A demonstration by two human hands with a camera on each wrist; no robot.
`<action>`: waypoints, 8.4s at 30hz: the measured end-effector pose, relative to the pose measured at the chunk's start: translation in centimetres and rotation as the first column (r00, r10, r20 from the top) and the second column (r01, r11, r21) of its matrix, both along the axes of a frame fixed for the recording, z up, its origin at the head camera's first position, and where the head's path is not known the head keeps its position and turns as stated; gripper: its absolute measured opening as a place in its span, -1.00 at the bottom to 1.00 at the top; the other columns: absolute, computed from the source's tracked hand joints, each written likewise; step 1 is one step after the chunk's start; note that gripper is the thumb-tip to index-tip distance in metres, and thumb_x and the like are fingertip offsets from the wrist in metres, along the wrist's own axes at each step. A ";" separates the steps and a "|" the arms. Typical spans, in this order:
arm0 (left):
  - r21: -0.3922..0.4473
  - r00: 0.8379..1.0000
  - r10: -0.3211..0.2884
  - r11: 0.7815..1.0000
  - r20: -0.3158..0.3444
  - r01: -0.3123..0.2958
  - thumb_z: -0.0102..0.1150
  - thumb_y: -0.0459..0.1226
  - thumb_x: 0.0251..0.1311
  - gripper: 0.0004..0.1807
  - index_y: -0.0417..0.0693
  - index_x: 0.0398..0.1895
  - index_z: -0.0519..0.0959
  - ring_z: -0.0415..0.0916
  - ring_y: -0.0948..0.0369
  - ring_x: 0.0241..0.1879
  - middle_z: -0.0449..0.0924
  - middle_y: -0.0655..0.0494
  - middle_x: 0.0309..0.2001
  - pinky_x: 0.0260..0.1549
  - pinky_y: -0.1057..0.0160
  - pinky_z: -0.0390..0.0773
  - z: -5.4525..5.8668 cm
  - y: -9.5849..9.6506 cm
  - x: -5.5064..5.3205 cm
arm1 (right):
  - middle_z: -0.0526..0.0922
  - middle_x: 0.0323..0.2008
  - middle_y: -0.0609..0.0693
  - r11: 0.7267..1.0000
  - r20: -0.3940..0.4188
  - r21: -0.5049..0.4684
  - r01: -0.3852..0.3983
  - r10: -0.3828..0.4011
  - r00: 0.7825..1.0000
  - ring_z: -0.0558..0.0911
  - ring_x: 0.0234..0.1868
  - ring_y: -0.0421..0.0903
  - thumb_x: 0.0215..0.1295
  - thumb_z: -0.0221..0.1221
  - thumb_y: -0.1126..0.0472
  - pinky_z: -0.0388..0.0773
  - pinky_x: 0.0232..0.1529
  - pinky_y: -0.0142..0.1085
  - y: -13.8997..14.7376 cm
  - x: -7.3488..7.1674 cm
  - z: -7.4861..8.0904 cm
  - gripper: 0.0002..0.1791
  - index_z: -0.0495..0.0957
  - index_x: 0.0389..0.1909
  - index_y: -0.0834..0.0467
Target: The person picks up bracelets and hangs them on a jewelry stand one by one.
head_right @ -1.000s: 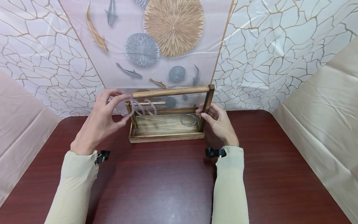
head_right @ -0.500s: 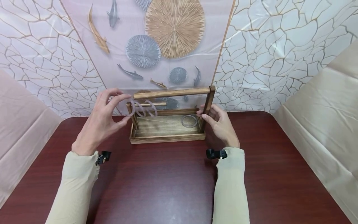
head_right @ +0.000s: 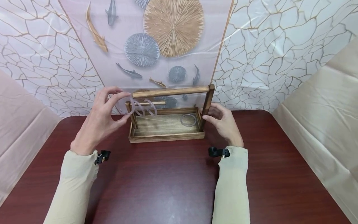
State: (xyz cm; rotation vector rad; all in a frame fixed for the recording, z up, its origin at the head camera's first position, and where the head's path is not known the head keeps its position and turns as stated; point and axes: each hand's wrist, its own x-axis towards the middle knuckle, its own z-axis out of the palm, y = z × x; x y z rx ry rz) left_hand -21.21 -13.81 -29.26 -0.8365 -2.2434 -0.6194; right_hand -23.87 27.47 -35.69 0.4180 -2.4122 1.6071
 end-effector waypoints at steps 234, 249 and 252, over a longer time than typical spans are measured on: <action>-0.293 0.981 -0.150 0.950 -0.122 0.109 0.40 -0.34 0.09 -0.37 0.08 0.29 0.50 0.39 0.01 0.14 0.42 -0.06 0.27 -0.18 0.14 0.65 3.4 11.5 -3.0 | 0.64 0.01 -0.08 0.890 0.073 -0.376 -0.259 0.307 0.949 0.69 -0.01 -0.24 0.41 0.17 0.45 0.71 0.00 -0.30 2.0 -1.4 -1.4 -0.61 0.50 0.19 0.09; -0.296 0.982 -0.150 0.949 -0.116 0.110 0.39 -0.38 0.07 -0.35 0.10 0.29 0.50 0.39 0.02 0.21 0.42 -0.05 0.28 -0.28 0.15 0.65 3.3 12.1 -3.2 | 0.68 0.02 -0.07 0.877 0.049 -0.387 -0.285 0.328 0.943 0.69 0.03 -0.21 0.41 0.18 0.44 0.72 0.02 -0.26 2.1 -1.6 -1.6 -0.59 0.48 0.23 0.17; -0.300 0.982 -0.145 0.949 -0.124 0.103 0.36 -0.39 0.07 -0.35 0.10 0.29 0.50 0.39 0.03 0.22 0.42 -0.05 0.28 -0.27 0.17 0.65 3.4 12.4 -3.3 | 0.68 0.03 -0.07 0.875 0.047 -0.392 -0.285 0.328 0.943 0.69 0.03 -0.21 0.41 0.18 0.44 0.72 0.01 -0.26 2.2 -1.6 -1.6 -0.59 0.48 0.24 0.18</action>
